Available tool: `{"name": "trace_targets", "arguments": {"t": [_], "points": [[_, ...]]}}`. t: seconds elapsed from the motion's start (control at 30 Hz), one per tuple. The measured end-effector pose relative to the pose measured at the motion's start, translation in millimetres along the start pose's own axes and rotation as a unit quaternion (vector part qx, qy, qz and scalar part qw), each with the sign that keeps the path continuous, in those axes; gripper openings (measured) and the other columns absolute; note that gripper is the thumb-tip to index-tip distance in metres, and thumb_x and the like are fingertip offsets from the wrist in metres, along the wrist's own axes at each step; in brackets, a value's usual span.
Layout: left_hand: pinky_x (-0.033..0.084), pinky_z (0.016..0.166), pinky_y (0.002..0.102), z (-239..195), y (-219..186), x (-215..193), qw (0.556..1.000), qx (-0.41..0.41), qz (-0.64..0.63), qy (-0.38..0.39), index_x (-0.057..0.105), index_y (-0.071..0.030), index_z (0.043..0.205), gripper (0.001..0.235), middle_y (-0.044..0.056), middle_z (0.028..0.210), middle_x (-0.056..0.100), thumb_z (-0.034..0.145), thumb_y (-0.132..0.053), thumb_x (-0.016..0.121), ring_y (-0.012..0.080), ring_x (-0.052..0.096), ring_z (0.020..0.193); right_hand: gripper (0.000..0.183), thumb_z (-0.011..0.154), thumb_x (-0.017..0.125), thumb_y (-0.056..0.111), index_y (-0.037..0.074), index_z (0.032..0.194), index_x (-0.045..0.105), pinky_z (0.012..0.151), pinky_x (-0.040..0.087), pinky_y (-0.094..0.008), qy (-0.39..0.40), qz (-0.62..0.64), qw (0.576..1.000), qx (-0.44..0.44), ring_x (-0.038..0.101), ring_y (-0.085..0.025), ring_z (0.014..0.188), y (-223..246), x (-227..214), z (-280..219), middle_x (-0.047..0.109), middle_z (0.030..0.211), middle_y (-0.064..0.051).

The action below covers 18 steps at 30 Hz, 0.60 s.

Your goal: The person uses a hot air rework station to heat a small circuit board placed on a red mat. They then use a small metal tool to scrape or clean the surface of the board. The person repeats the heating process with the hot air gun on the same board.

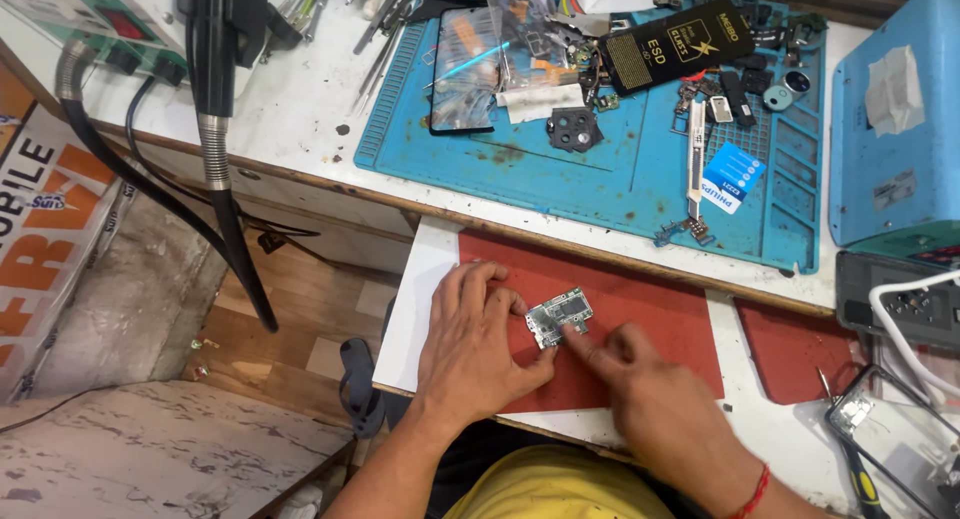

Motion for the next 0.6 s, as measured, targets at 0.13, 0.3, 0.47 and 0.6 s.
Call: {"name": "trace_targets", "arguments": {"t": [0.13,0.3,0.47,0.6], "points": [[0.031,0.111,0.051,1,-1,1,1.000,-0.007,-0.004,-0.001,0.065,-0.006,0.094,0.048,0.015,0.130,0.050,0.064,-0.037,0.087,0.0363,0.038,0.134,0.075,0.081,0.051,-0.001,0.025,0.151,0.053,0.064,0.057,-0.050,-0.060,0.003,0.998,0.012,0.070,-0.038,0.072,-13,-2,6,0.061,0.112,-0.013],[0.031,0.112,0.052,-1,-1,1,1.000,-0.015,0.003,0.008,0.065,-0.006,0.095,0.048,0.014,0.130,0.050,0.064,-0.037,0.086,0.0359,0.037,0.135,0.068,0.086,0.051,0.003,0.026,0.151,0.053,0.067,0.058,-0.049,-0.067,-0.006,0.996,0.053,0.070,-0.036,0.073,-20,1,5,0.062,0.110,-0.011],[0.031,0.113,0.051,-3,0,0,1.000,-0.008,0.003,-0.004,0.065,-0.006,0.096,0.048,0.014,0.131,0.050,0.065,-0.037,0.086,0.0362,0.037,0.136,0.081,0.077,0.052,-0.001,0.030,0.152,0.053,0.065,0.058,-0.050,-0.024,0.011,1.000,0.009,0.070,-0.037,0.069,-7,4,1,0.060,0.116,-0.012],[0.030,0.111,0.052,0,0,2,1.000,-0.017,-0.001,0.016,0.065,-0.006,0.095,0.049,0.014,0.130,0.049,0.064,-0.037,0.087,0.0362,0.037,0.134,0.085,0.078,0.052,-0.001,0.031,0.156,0.046,0.065,0.059,-0.049,0.018,-0.017,0.999,0.034,0.070,-0.038,0.068,-2,-5,2,0.058,0.120,-0.010]]}}
Point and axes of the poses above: each hand's wrist, its own z-axis towards the middle knuckle, its own x-axis out of the palm, y = z × x, the point moved 2 cm from there along z, towards the middle knuckle
